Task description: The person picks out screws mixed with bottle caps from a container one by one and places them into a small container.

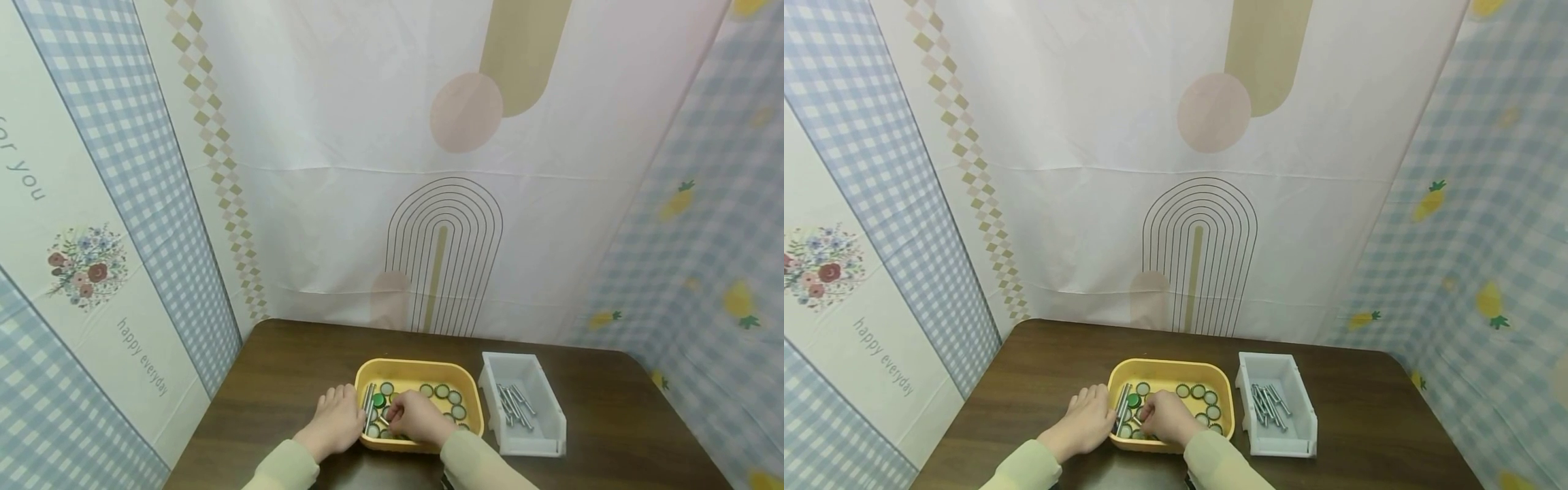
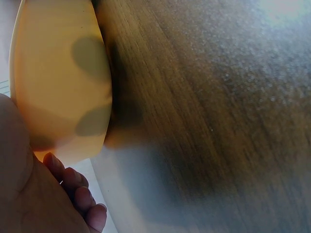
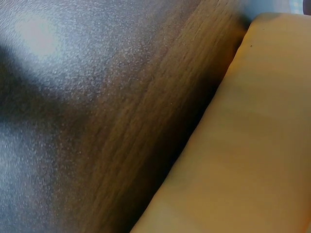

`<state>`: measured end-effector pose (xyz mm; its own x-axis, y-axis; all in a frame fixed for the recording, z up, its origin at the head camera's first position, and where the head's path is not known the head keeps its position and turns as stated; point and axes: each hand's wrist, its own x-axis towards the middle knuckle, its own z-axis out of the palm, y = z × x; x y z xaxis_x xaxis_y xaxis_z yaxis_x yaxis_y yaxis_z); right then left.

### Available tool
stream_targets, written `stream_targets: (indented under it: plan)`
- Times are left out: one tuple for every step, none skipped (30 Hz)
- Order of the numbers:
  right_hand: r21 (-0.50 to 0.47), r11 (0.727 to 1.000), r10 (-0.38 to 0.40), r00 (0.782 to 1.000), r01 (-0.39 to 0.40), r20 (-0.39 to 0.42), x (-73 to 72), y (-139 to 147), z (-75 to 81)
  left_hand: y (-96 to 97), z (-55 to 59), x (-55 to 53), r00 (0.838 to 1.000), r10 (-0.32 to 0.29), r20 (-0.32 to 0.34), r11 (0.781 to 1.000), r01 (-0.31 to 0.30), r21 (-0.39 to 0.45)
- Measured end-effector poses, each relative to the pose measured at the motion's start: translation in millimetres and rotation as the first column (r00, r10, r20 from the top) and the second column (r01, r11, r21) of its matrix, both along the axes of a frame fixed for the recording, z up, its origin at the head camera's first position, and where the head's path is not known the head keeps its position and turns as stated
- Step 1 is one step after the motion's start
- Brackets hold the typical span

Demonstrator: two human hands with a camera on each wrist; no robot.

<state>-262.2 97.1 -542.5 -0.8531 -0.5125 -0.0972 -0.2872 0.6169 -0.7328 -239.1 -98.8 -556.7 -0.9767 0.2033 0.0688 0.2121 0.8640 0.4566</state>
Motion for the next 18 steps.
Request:
stream_targets:
  plan:
    - [0.0,1.0,-0.003,1.0,0.003,-0.001,0.4,-0.3,0.2,-0.2,-0.5,-0.2,1.0,0.0,0.001,1.0,0.0,0.001]
    - [0.003,1.0,-0.005,1.0,0.005,-0.002,0.6,-0.6,0.4,-0.6,-1.9,-0.5,1.0,-0.001,-0.005,1.0,0.001,0.003]
    - [0.008,1.0,-0.006,1.0,0.006,-0.005,0.9,-1.0,0.5,-0.9,-1.3,-0.3,1.0,-0.001,0.003,1.0,0.001,0.0]
    - [0.014,1.0,-0.007,1.0,0.007,-0.007,1.1,-1.1,0.8,-0.8,0.6,0.3,1.0,-0.001,0.013,1.0,0.001,0.002]
    - [0.019,1.0,-0.007,1.0,0.007,-0.01,1.3,-1.1,0.9,-0.7,0.2,0.5,1.0,0.002,0.014,1.0,-0.002,-0.004]
    - [0.024,1.0,-0.006,1.0,0.006,-0.013,1.3,-1.0,1.1,-0.7,-0.7,0.0,1.0,0.004,0.012,1.0,-0.004,-0.01]
    - [0.03,1.0,-0.005,1.0,0.005,-0.016,1.1,-0.8,1.0,-0.6,0.9,0.5,1.0,0.003,0.017,1.0,-0.003,-0.008]
    - [0.035,0.999,-0.003,1.0,0.004,-0.019,0.8,-0.6,1.0,-0.6,1.5,0.7,1.0,0.002,0.015,1.0,-0.002,-0.009]
    - [0.04,0.999,-0.002,1.0,0.003,-0.023,0.6,-0.3,1.3,-0.4,3.3,1.1,1.0,0.003,0.021,1.0,-0.003,-0.012]
    - [0.043,0.999,-0.002,1.0,0.004,-0.026,0.5,0.1,1.7,-0.4,4.2,1.3,1.0,0.002,0.024,1.0,-0.002,-0.01]
    - [0.044,0.999,-0.004,1.0,0.005,-0.029,0.2,0.5,2.0,-0.4,4.7,1.2,1.0,0.003,0.023,1.0,-0.003,-0.013]
    - [0.046,0.999,-0.005,0.999,0.006,-0.036,-0.2,0.9,2.4,-0.3,5.2,1.3,1.0,0.002,0.02,1.0,-0.002,-0.006]
    - [0.046,0.999,-0.006,0.999,0.007,-0.041,-0.6,1.4,2.8,-0.2,5.7,1.8,1.0,0.003,0.017,1.0,-0.003,-0.005]
    - [0.046,0.999,-0.008,0.999,0.01,-0.046,-1.0,1.8,3.4,-0.2,5.9,2.2,1.0,0.004,0.013,1.0,-0.004,-0.002]
    - [0.047,0.999,-0.01,0.999,0.013,-0.05,-1.2,2.4,4.0,-0.4,4.8,2.3,1.0,0.004,0.007,1.0,-0.004,-0.003]
    - [0.041,0.999,-0.013,0.999,0.015,-0.052,-1.5,3.0,4.8,-0.3,4.1,2.5,1.0,0.006,0.003,1.0,-0.006,-0.007]
    - [0.036,0.999,-0.016,0.999,0.018,-0.051,-1.8,3.6,5.5,-0.2,4.1,3.1,1.0,0.005,-0.003,1.0,-0.005,-0.002]
    - [0.032,0.999,-0.019,0.998,0.021,-0.051,-2.2,4.5,6.2,-0.2,3.5,3.3,1.0,0.006,-0.006,1.0,-0.006,-0.003]
